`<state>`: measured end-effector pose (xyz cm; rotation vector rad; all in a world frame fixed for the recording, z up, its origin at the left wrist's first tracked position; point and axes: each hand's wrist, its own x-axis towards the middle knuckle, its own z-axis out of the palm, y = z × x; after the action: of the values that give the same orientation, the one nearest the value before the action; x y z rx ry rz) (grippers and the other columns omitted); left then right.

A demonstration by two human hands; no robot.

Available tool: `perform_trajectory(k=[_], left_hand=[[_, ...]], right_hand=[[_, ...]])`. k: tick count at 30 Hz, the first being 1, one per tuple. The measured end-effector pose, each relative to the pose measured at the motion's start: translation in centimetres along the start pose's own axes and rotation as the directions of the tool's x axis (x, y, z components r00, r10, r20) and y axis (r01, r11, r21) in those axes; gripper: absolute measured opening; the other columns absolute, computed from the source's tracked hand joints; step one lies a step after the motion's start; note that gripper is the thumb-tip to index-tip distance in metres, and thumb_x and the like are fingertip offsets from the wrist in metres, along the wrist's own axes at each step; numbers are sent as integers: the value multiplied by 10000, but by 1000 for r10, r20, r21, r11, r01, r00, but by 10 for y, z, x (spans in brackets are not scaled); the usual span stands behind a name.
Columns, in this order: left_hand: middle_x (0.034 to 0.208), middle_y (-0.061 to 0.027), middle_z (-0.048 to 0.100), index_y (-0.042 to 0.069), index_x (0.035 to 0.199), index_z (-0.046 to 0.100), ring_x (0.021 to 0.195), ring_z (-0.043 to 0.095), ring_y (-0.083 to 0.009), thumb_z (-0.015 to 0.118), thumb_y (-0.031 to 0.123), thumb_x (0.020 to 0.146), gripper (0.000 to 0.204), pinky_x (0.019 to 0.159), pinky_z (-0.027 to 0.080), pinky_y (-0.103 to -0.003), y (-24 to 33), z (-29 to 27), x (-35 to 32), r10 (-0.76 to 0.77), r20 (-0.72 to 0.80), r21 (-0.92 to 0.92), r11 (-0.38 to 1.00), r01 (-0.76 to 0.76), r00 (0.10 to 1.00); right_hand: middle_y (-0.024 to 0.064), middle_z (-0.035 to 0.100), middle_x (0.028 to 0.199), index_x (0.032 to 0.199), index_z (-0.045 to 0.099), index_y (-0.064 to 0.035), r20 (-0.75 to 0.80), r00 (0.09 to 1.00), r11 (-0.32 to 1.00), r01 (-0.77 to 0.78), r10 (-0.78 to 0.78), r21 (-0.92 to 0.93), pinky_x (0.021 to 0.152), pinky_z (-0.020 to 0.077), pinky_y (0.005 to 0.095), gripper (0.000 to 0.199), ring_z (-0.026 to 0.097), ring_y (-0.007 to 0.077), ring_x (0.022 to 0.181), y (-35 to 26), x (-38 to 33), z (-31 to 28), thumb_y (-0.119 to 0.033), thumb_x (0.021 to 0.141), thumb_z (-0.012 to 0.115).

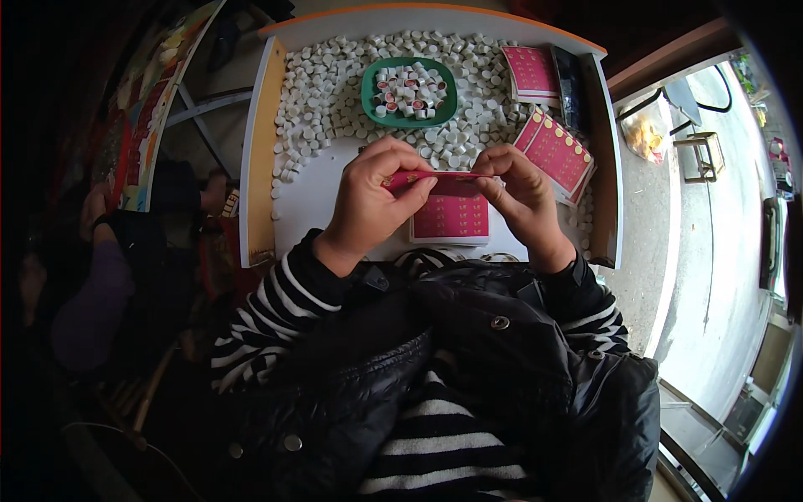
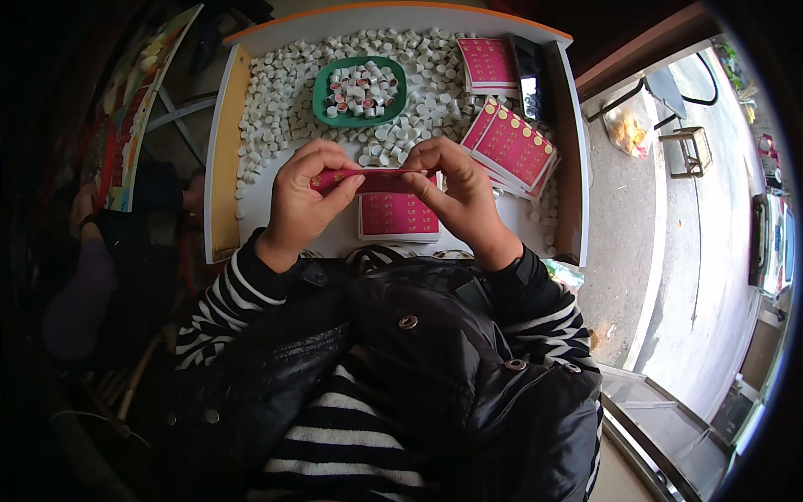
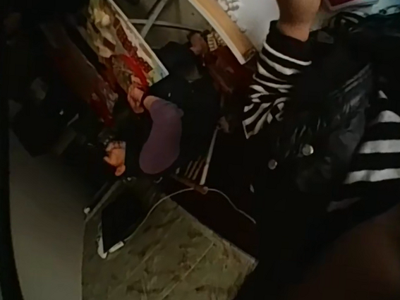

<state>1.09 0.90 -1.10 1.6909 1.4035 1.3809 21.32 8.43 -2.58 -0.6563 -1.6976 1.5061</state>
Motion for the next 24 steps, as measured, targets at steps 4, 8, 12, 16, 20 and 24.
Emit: perform_trajectory(k=[4, 8, 12, 16, 20, 24], left_hand=[[852, -55, 565, -2, 833, 635, 779, 551, -140, 689, -33, 751, 103, 707, 444, -243, 2, 3, 0, -27, 27, -71, 997, 28, 999], [844, -56, 572, -2, 827, 636, 777, 549, -133, 683, -38, 759, 90, 707, 439, -241, 0, 4, 0, -7, 23, -79, 997, 9, 1000], [838, -59, 579, -6, 834, 643, 777, 548, -129, 677, -41, 769, 81, 708, 435, -237, -4, 1, -1, 16, -8, -82, 996, -17, 1000], [849, -61, 589, -10, 855, 651, 778, 548, -125, 657, -45, 791, 73, 712, 433, -233, -5, -1, -2, 11, -28, -129, 991, -15, 1000], [865, -59, 596, -16, 902, 651, 766, 544, -107, 620, -44, 828, 84, 711, 431, -217, -6, 0, -4, -10, -30, -178, 984, 4, 999], [865, -45, 600, -13, 968, 644, 761, 540, -78, 578, -25, 871, 118, 711, 432, -196, -6, 2, -5, -29, -38, -237, 971, 19, 999]], right_hand=[[56, 552, 966, 882, 600, 5, 70, 997, 991, 32, -23, -131, 777, 439, 248, 64, 545, 122, 878, -11, 3, 8, -2, 838, 646], [52, 550, 935, 876, 602, 3, 67, 998, 995, 21, -14, -96, 753, 437, 238, 52, 544, 116, 860, -7, 4, 10, -1, 841, 640], [47, 548, 905, 878, 609, 3, 76, 996, 991, 65, -57, -114, 737, 434, 230, 40, 544, 115, 843, -1, 4, 5, -10, 851, 635], [38, 550, 879, 877, 618, 0, 39, 999, 1000, -8, 9, -30, 723, 430, 225, 29, 542, 108, 818, -1, 4, 6, -18, 858, 630], [27, 558, 853, 885, 635, -5, 6, 1000, 999, 29, -29, -22, 706, 431, 219, 35, 538, 93, 781, 2, 4, 5, -24, 856, 635], [23, 556, 858, 937, 645, -7, 7, 999, 999, 32, -32, -40, 728, 430, 215, 76, 538, 90, 799, 0, 4, 7, -18, 867, 620]])
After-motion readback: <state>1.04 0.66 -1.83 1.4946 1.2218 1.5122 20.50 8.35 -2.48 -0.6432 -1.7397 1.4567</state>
